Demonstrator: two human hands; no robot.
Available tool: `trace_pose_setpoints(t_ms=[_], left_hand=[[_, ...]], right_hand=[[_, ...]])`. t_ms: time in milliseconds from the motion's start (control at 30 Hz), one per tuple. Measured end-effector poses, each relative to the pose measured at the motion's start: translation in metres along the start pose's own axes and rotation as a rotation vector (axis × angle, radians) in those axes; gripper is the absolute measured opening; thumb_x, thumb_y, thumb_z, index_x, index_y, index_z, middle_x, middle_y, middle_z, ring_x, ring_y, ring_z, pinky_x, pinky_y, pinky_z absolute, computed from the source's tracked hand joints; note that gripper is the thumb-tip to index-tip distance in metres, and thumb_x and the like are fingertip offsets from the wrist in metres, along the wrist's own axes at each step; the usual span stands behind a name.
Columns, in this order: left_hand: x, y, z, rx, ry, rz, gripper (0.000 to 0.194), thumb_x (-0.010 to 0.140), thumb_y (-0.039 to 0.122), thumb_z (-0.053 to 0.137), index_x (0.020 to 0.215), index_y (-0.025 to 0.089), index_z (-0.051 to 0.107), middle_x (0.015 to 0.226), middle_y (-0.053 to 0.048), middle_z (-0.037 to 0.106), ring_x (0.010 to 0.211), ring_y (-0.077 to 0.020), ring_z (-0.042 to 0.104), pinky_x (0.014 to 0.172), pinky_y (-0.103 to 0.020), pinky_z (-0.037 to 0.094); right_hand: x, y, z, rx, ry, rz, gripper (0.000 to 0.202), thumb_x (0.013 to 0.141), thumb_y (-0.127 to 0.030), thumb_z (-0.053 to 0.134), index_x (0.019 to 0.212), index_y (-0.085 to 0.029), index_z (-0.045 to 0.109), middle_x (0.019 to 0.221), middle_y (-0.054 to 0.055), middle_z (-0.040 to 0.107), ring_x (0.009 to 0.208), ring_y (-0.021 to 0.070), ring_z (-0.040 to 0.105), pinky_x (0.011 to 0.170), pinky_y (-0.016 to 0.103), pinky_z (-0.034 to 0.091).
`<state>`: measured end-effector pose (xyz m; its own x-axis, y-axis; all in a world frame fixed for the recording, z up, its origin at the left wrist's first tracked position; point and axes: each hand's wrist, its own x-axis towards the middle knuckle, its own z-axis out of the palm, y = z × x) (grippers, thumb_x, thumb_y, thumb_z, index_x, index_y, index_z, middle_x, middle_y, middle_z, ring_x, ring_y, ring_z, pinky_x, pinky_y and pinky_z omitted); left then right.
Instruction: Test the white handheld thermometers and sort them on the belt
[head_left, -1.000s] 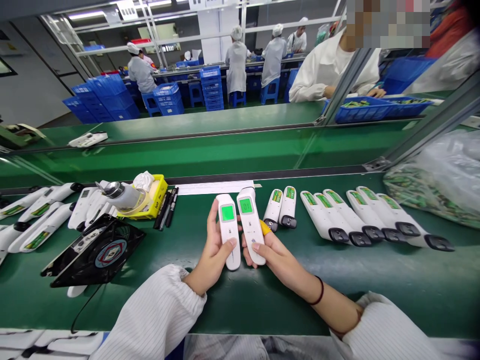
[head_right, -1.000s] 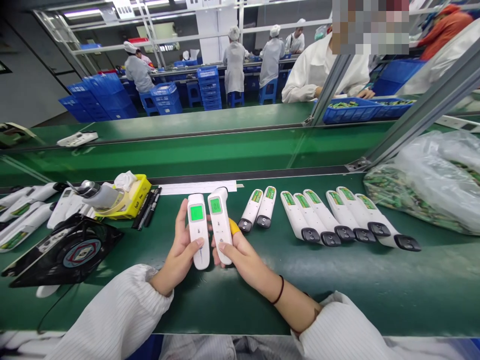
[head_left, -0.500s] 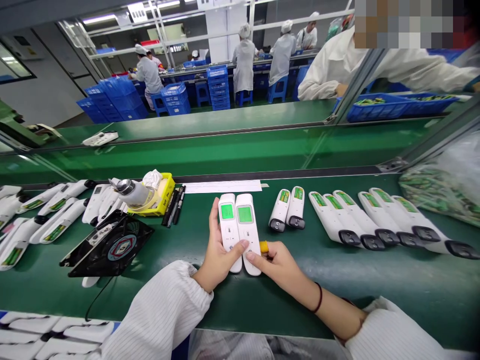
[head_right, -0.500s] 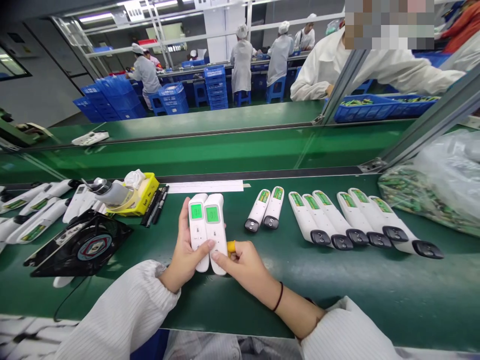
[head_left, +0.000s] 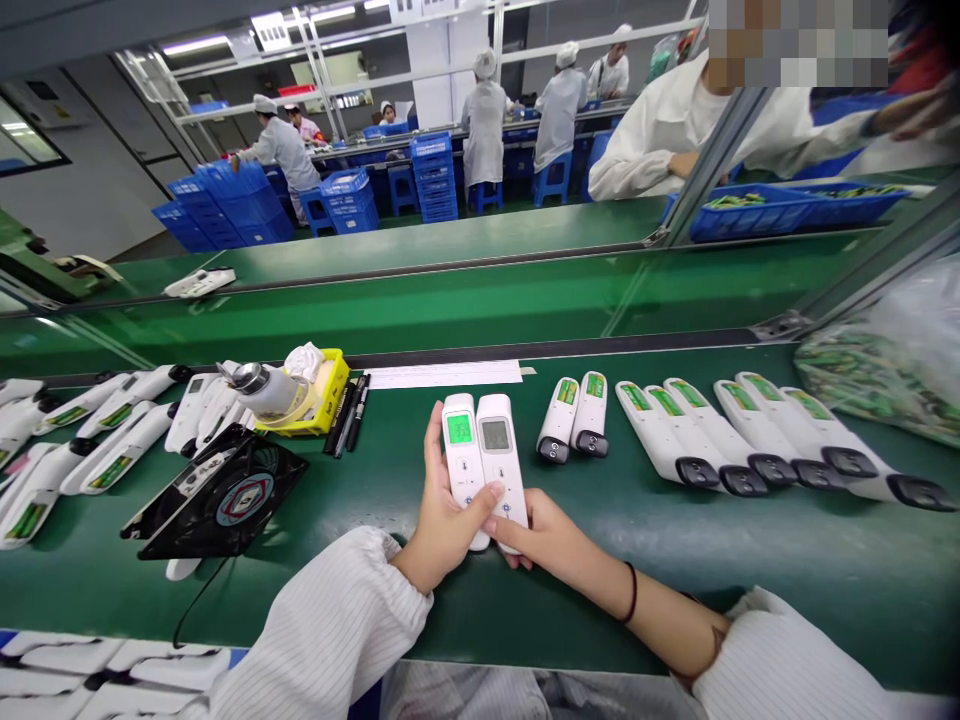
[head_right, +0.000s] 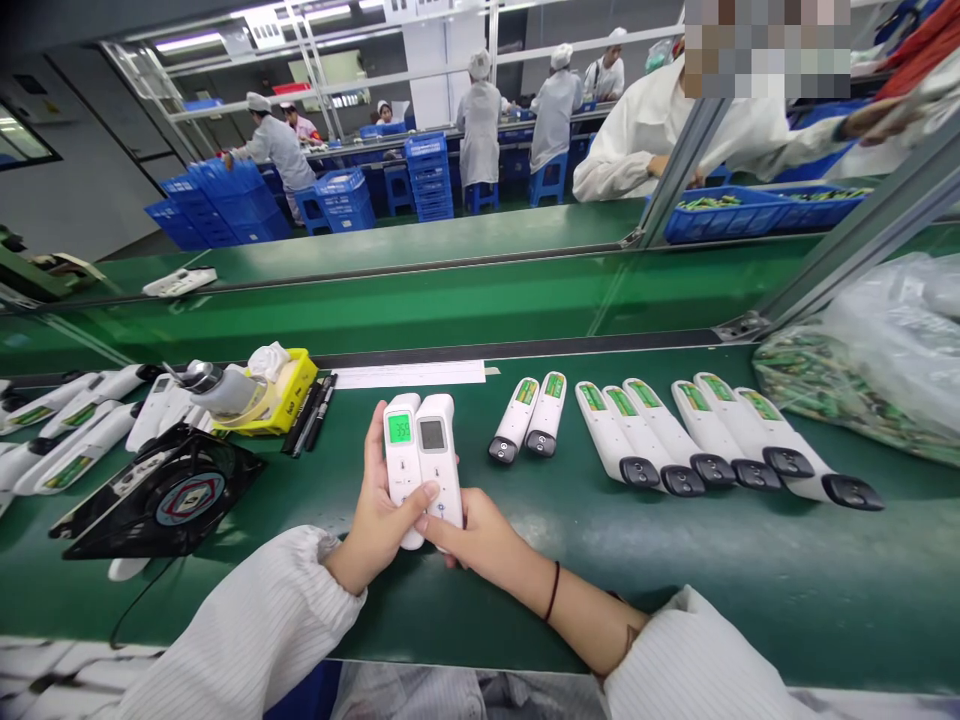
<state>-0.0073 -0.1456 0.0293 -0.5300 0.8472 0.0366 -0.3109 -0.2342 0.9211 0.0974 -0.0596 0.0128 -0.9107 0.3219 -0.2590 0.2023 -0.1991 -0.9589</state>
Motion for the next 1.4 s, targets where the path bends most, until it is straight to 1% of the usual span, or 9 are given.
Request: trace_pose_setpoints(t_ms=[167,367,533,800,1000,1067,1133,1200,1400], left_hand=[[-0.002,-0.003,0.003,0.0,-0.021,0.009,0.096,0.078,0.02,0.069,0.144,0.04,0.003,0.132,-0.01,0.049,0.094,-0.0228,0.065,0.078,-0.038,0.057],[-0.002,-0.003,0.002,0.019,-0.01,0.005,0.097,0.077,0.021,0.07,0.145,0.039,0.002,0.128,-0.01,0.052,0.096,-0.0231,0.064,0.08,-0.038,0.056],[-0.002,-0.002,0.003,0.02,-0.004,-0.004,0.097,0.077,0.019,0.07,0.145,0.038,0.004,0.137,-0.01,0.045,0.098,-0.023,0.064,0.081,-0.037,0.056],[-0.002,0.0,0.003,0.046,0.024,0.005,0.097,0.078,0.02,0.07,0.146,0.038,0.003,0.143,-0.009,0.039,0.105,-0.0237,0.061,0.085,-0.036,0.055],[-0.004,0.006,-0.003,-0.068,-0.146,-0.111,0.078,0.091,0.031,0.051,0.144,0.047,-0.004,0.149,-0.003,0.033,0.108,-0.0263,0.06,0.077,-0.038,0.059],[-0.004,0.006,-0.005,-0.021,-0.16,-0.091,0.078,0.092,0.032,0.049,0.144,0.045,-0.007,0.15,-0.003,0.031,0.114,-0.0273,0.057,0.085,-0.041,0.056],[-0.003,0.004,-0.007,0.049,-0.148,-0.039,0.077,0.092,0.032,0.049,0.146,0.042,-0.005,0.152,-0.001,0.027,0.126,-0.027,0.045,0.099,-0.042,0.047],[-0.002,0.002,-0.009,0.085,-0.143,-0.012,0.075,0.092,0.031,0.049,0.146,0.041,-0.002,0.154,0.002,0.023,0.134,-0.0257,0.035,0.107,-0.04,0.039],[0.001,-0.001,-0.011,0.032,-0.183,0.006,0.07,0.095,0.024,0.044,0.147,0.038,-0.001,0.154,0.001,0.024,0.132,-0.0198,0.038,0.105,-0.031,0.039]], right_hand=[[0.001,0.0,0.003,-0.02,0.005,0.041,0.031,0.069,-0.042,0.07,0.072,-0.013,0.059,0.044,-0.006,0.048,0.037,0.0057,0.042,0.035,0.018,0.031],[0.0,-0.005,0.006,-0.036,0.026,0.047,0.021,0.069,-0.03,0.069,0.079,-0.012,0.062,0.043,-0.008,0.048,0.036,0.0053,0.041,0.035,0.017,0.031],[-0.001,-0.003,0.005,-0.042,0.025,0.048,0.02,0.07,-0.028,0.066,0.08,-0.012,0.062,0.044,-0.007,0.049,0.037,0.0057,0.043,0.035,0.017,0.032],[0.001,-0.001,0.002,-0.029,0.002,0.045,0.028,0.07,-0.036,0.067,0.08,-0.011,0.061,0.048,-0.006,0.051,0.038,0.0058,0.043,0.037,0.018,0.034],[0.0,0.003,-0.002,0.09,-0.001,-0.024,0.038,0.066,-0.045,0.073,0.078,-0.011,0.059,0.064,0.001,0.059,0.049,0.0083,0.05,0.047,0.022,0.043],[-0.002,0.004,-0.002,0.113,0.017,-0.05,0.041,0.066,-0.048,0.073,0.08,-0.013,0.059,0.066,0.001,0.058,0.053,0.0089,0.05,0.049,0.023,0.044],[-0.002,0.005,-0.002,0.121,0.021,-0.061,0.042,0.066,-0.05,0.073,0.081,-0.013,0.059,0.068,0.001,0.058,0.055,0.0092,0.051,0.051,0.023,0.045],[-0.002,0.004,-0.003,0.12,-0.006,-0.048,0.043,0.066,-0.051,0.073,0.081,-0.013,0.06,0.067,0.001,0.059,0.054,0.0091,0.051,0.051,0.022,0.044],[0.001,-0.003,-0.005,0.038,0.02,0.032,0.05,0.062,-0.056,0.074,0.078,-0.011,0.061,0.055,-0.002,0.056,0.045,0.007,0.046,0.043,0.02,0.036]])
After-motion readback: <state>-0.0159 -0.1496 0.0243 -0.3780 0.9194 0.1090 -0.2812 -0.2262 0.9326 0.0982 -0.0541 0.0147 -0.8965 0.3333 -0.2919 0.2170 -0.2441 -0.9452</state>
